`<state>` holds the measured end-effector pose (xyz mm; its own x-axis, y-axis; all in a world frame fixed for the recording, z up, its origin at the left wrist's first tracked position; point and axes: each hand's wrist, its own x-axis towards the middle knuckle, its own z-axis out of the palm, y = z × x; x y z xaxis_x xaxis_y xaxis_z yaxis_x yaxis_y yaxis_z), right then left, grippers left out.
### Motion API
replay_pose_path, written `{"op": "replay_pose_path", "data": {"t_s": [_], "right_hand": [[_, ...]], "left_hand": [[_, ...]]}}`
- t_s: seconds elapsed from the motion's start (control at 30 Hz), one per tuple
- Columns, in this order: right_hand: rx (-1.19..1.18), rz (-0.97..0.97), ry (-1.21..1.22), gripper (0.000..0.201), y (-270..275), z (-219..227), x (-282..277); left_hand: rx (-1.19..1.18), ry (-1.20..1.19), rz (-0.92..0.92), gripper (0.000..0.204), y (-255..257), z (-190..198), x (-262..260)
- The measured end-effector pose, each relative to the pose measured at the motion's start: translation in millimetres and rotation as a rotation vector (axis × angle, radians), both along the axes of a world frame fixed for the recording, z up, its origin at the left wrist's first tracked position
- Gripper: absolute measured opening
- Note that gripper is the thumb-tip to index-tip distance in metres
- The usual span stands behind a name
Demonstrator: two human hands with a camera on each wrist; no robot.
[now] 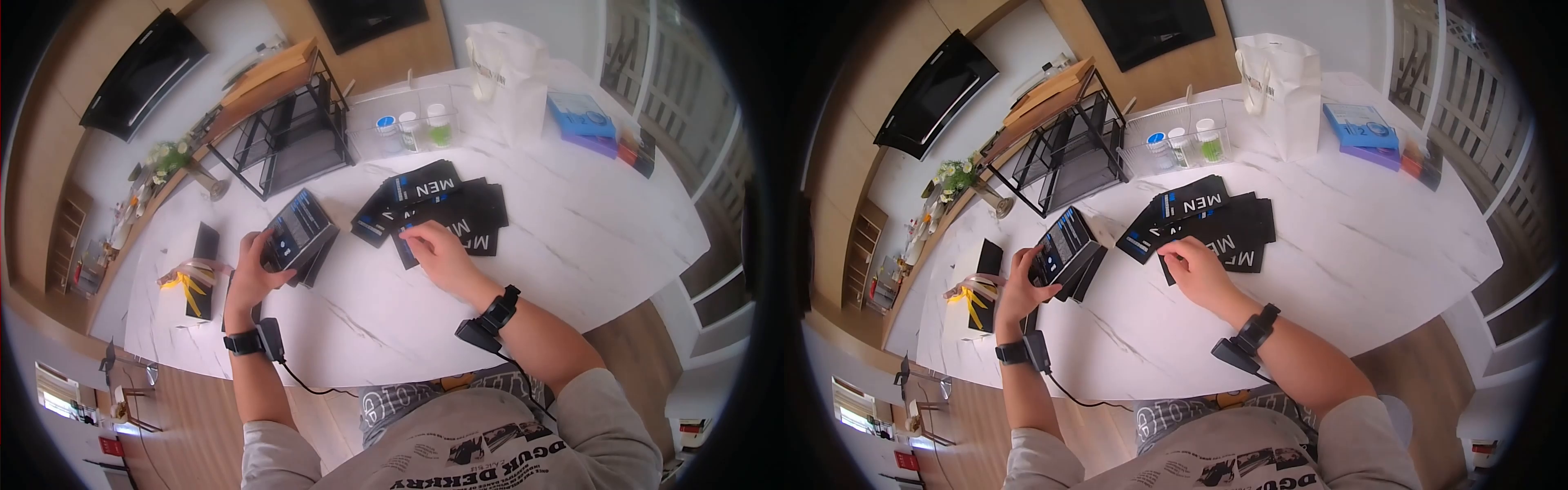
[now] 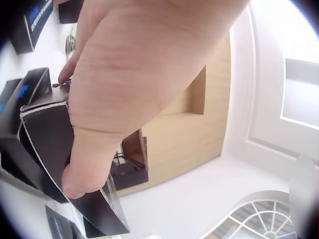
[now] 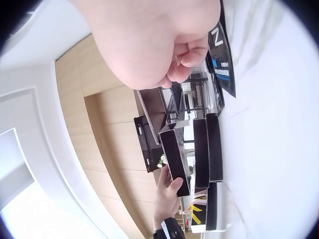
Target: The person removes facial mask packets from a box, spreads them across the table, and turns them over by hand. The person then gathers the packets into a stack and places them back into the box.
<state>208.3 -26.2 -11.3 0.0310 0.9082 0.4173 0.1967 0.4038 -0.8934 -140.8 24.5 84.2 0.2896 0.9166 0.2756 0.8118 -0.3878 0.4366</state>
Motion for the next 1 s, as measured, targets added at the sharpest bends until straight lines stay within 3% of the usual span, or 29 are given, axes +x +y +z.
{"op": "replay_pose_path", "data": {"t_s": [0.23, 0.37, 0.43, 0.57, 0.73, 0.8, 0.83, 0.9, 1.0], "right_hand": [[-0.035, 0.010, -0.039, 0.012, 0, -2, 1], [-0.035, 0.015, -0.009, 0.012, 3, -5, 2], [-0.036, 0.009, 0.008, 0.012, 6, -7, 5], [-0.105, -0.021, 0.097, 0.013, 14, -9, 13], [-0.243, -0.089, 0.219, 0.014, 18, 12, 35], [-0.312, -0.123, 0.222, 0.015, 19, 24, 39], [-0.232, -0.093, 0.128, 0.015, 23, 27, 37], [-0.083, -0.024, -0.056, 0.016, 35, 34, 28], [0.055, -0.104, -0.730, 0.032, 62, 41, 19]], "left_hand": [[-0.109, 0.047, 0.011, 0.080, 17, -9, -27], [0.144, 0.273, 0.014, 0.072, 6, -1, -10], [0.121, 0.068, -0.040, 0.062, -9, 12, 18], [0.056, -0.185, -0.429, 0.030, -22, 14, 69], [-0.278, -0.390, -0.454, 0.016, -10, -52, 109], [-0.558, -0.694, -0.352, 0.014, 4, -94, 113], [-0.705, -0.845, -0.293, 0.014, 3, -100, 116], [-0.685, -0.891, -0.338, 0.013, 4, -110, 114], [-0.716, -0.891, -0.365, 0.014, 6, -113, 115]]}}
